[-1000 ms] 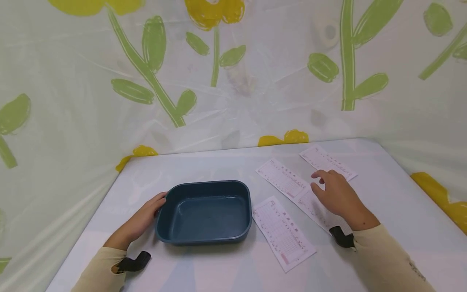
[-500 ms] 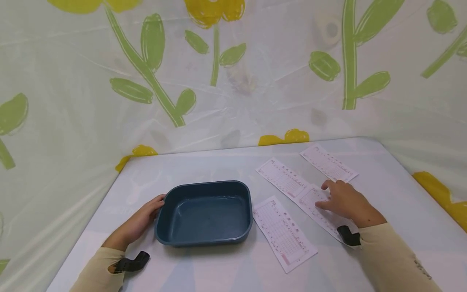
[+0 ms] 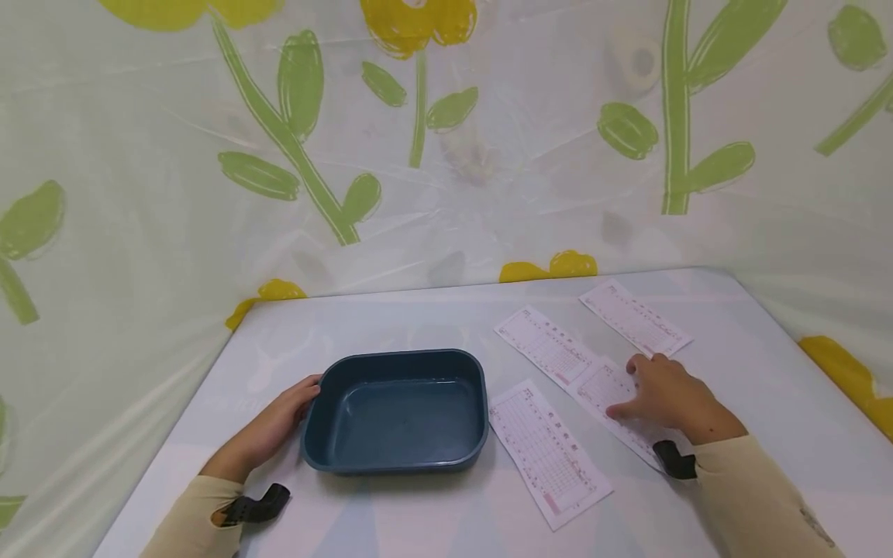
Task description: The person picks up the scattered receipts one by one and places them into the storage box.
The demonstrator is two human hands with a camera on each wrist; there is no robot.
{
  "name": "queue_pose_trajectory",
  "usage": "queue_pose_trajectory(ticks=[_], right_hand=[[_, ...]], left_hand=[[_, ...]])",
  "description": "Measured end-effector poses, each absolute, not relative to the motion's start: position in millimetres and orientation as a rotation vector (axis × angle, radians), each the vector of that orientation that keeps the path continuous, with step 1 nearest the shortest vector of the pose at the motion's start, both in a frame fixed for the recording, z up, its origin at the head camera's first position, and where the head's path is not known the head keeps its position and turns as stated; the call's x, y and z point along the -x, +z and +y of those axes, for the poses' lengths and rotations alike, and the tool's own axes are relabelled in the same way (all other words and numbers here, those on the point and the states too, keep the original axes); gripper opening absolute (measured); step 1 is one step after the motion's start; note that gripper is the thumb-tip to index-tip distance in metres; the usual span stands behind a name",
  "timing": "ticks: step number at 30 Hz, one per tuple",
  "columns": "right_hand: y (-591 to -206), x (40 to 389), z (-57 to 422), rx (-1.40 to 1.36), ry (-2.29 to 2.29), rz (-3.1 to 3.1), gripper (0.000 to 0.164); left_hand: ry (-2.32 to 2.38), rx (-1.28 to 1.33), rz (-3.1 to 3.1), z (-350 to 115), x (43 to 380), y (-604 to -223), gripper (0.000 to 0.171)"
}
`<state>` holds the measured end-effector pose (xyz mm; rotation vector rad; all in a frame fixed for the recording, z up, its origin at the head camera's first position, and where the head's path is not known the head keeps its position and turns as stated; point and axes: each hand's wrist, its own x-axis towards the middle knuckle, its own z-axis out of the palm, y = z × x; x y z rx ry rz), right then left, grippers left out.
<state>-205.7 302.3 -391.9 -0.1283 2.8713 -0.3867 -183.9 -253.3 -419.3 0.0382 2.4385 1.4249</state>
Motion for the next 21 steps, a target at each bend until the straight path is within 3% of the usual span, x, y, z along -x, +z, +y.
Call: queue_pose_trajectory(ticks=[13,21], right_hand=[[-399.0,208.4,306.8,0.152,-0.409,2.846,0.099],[-399.3,211.8,307.4,0.156,-0.431,2.842,0.096]], left_hand=[[1.417,-0.023,2.437,-252.9,180.4,-421.3,0.050],[1.383,0.035,2.453,-247.3,176.6,-418.6,0.062]])
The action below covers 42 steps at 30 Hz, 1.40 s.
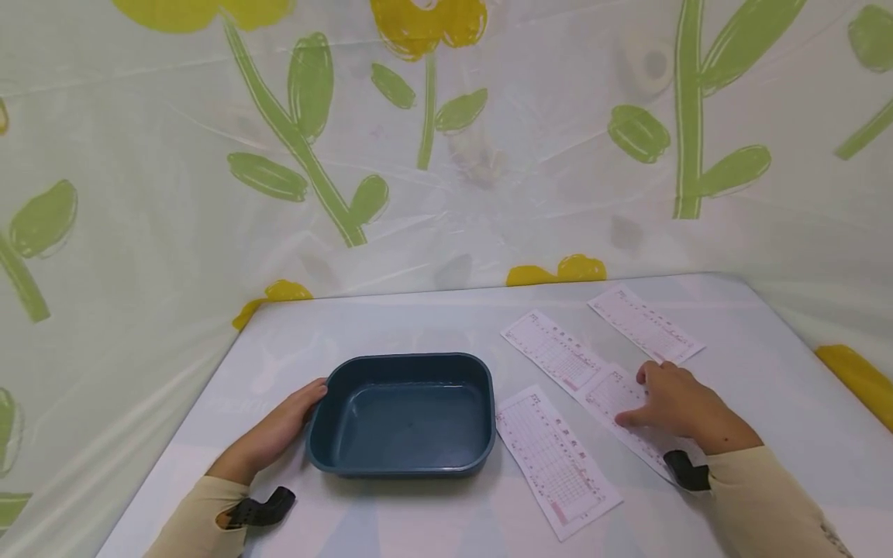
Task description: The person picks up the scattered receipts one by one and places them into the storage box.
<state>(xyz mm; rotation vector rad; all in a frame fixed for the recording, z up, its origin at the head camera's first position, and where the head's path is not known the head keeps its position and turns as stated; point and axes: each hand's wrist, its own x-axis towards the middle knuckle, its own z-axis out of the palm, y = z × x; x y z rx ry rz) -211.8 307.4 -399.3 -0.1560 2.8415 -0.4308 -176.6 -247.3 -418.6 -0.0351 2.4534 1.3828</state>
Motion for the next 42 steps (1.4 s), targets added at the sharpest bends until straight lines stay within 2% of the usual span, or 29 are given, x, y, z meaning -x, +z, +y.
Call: queue_pose_trajectory(ticks=[18,26,30,42], right_hand=[[-403,210,307,0.192,-0.565,2.749,0.089],[-396,210,310,0.218,-0.557,2.737,0.095],[-396,209,313,0.284,-0.588,2.724,0.088],[-379,208,312,0.397,-0.684,2.705,0.070]], left_hand=[[1.350,0.059,2.462,-250,177,-420,0.065],[1.364,0.054,2.456,-247,179,-417,0.064],[1.361,0.049,2.466,-248,178,-417,0.061],[1.352,0.071,2.475,-250,179,-419,0.069]])
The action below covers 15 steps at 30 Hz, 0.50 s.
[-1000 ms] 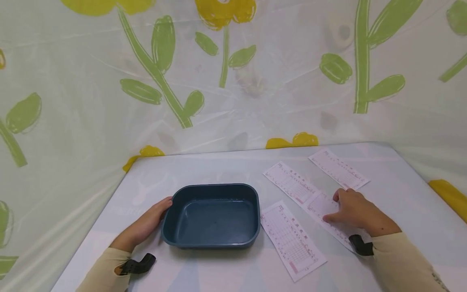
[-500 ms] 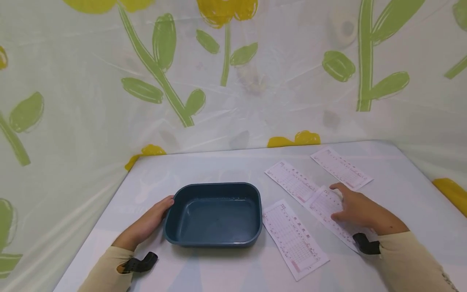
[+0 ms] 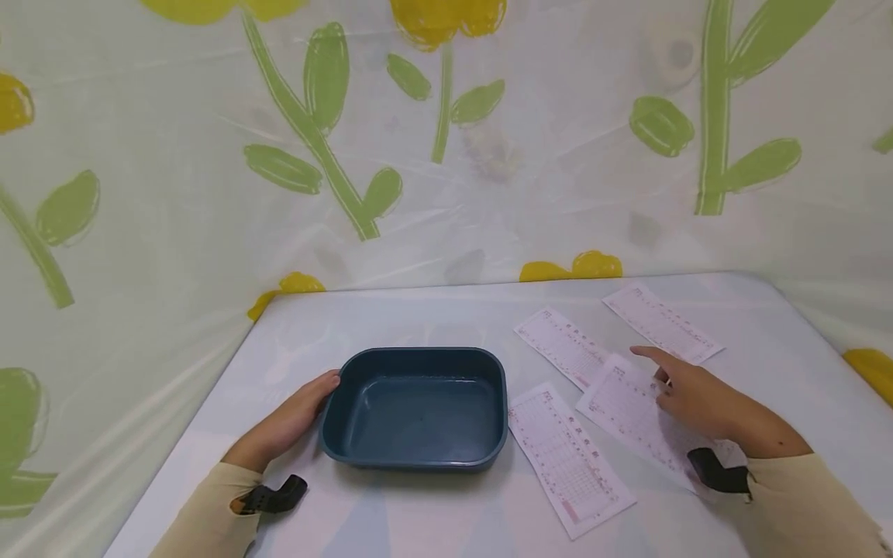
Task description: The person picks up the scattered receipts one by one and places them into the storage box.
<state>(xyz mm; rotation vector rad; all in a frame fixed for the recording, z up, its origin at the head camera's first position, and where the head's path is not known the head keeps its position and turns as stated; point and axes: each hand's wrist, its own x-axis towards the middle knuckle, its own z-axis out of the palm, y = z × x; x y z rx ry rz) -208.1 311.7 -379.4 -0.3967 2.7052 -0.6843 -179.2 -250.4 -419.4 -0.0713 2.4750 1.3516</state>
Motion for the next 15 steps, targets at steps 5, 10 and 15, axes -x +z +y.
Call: queue_pose_trajectory(ticks=[5,10,15], right_hand=[[-376.9,207.8,310.9,0.452,-0.658,2.817,0.054],[-375.3,206.2,309.2,0.477,-0.679,2.840,0.040],[-371.1,204.0,305.4,0.474,-0.793,2.853,0.023]], left_hand=[[1.356,0.057,2.475,-249.1,181.6,-417.6,0.068],[1.376,0.034,2.476,-250.5,183.8,-418.0,0.054],[1.402,0.022,2.491,-254.4,185.9,-416.6,0.045]])
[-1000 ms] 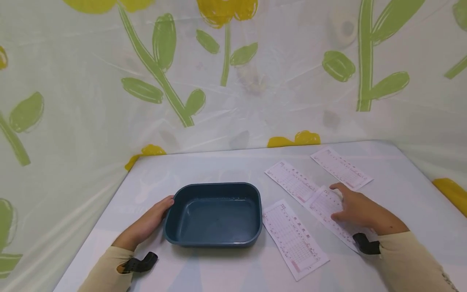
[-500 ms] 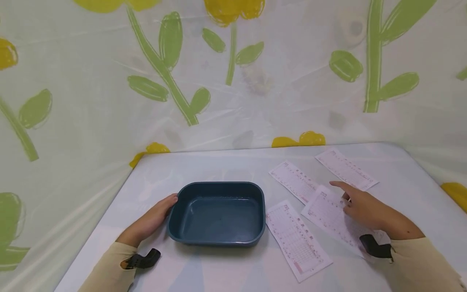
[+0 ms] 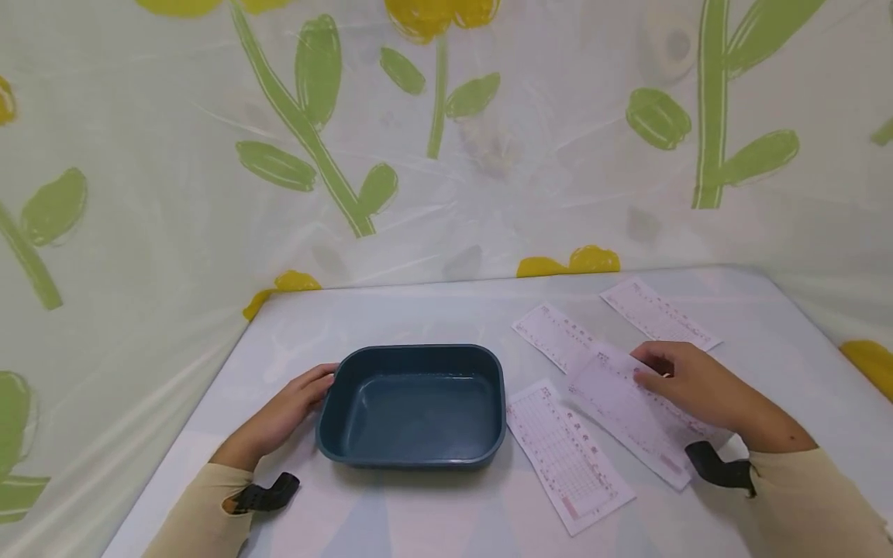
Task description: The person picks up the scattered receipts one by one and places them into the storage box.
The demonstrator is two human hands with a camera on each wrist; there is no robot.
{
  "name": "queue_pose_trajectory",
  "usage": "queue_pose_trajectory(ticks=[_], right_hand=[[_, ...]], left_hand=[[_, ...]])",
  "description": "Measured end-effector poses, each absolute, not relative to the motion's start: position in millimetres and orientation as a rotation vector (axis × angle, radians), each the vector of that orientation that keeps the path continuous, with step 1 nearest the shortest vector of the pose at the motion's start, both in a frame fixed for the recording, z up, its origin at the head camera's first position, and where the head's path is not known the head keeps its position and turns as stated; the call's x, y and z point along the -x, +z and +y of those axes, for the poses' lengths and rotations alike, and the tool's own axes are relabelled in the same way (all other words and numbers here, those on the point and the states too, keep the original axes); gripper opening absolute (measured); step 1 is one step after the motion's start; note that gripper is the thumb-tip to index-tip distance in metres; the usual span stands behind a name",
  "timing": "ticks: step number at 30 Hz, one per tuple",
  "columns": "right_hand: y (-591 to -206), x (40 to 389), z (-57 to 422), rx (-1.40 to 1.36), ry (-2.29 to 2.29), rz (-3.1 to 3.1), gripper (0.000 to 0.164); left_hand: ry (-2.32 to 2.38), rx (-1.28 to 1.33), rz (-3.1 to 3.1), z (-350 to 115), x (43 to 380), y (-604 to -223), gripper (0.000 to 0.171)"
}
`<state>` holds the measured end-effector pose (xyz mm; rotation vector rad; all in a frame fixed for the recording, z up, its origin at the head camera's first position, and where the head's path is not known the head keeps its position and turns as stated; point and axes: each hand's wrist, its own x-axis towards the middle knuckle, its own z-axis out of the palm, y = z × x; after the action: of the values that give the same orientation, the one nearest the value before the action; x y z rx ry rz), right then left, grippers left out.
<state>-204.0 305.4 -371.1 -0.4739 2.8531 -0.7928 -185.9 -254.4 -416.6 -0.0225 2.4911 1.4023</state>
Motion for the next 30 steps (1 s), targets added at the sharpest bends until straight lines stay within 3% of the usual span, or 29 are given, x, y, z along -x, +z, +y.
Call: queue_pose_trajectory(ticks=[9,30], right_hand=[[-367,197,292,0.464,-1.059,2.834,0.012],[-360,184,260,0.343,-1.505,2.583,0.035]], left_hand=[[1.497,-0.028,2.280,-265,180,-412,0.051],[1.573,-0.172,1.973,-272,182,-414,0.063]])
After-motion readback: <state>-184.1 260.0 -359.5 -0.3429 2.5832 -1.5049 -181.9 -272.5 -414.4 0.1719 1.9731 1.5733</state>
